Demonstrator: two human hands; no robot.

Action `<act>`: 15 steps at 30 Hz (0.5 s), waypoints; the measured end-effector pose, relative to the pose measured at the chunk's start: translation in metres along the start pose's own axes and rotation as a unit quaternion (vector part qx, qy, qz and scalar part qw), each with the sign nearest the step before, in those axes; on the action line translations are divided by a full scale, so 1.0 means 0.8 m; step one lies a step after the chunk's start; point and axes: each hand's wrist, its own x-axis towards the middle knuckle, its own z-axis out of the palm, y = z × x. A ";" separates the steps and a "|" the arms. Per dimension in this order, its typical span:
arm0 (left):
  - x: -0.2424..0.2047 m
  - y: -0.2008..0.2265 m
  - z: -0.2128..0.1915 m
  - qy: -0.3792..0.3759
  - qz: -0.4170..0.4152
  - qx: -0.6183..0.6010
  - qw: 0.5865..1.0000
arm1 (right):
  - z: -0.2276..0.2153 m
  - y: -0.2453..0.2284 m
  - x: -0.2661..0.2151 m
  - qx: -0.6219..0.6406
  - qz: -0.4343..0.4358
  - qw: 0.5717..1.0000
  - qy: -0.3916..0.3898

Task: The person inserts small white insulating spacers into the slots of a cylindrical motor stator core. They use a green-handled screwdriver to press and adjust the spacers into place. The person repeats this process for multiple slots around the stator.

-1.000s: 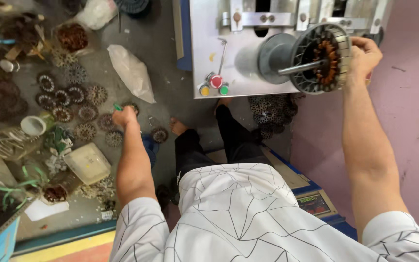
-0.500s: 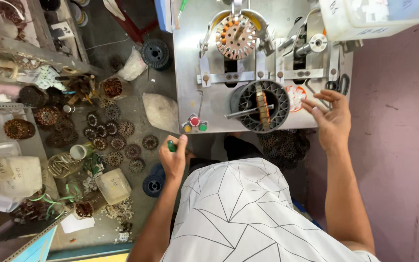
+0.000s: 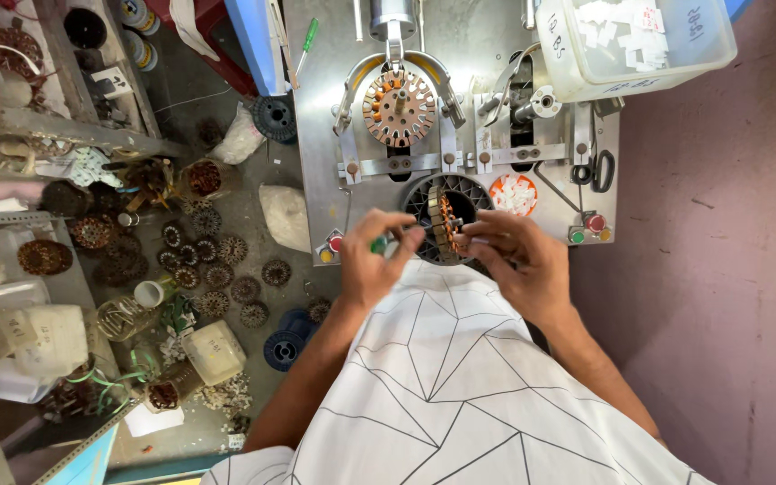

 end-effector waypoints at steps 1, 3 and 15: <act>0.019 -0.023 -0.002 0.027 0.005 0.035 0.999 | -0.001 0.003 0.005 0.035 0.019 0.999 0.016; 0.057 -0.064 -0.005 0.060 0.000 0.117 0.991 | -0.003 0.004 0.010 0.077 0.048 0.995 0.041; 0.153 -0.162 0.034 -0.030 0.065 0.261 0.963 | 0.020 -0.007 0.008 0.066 0.109 0.983 0.129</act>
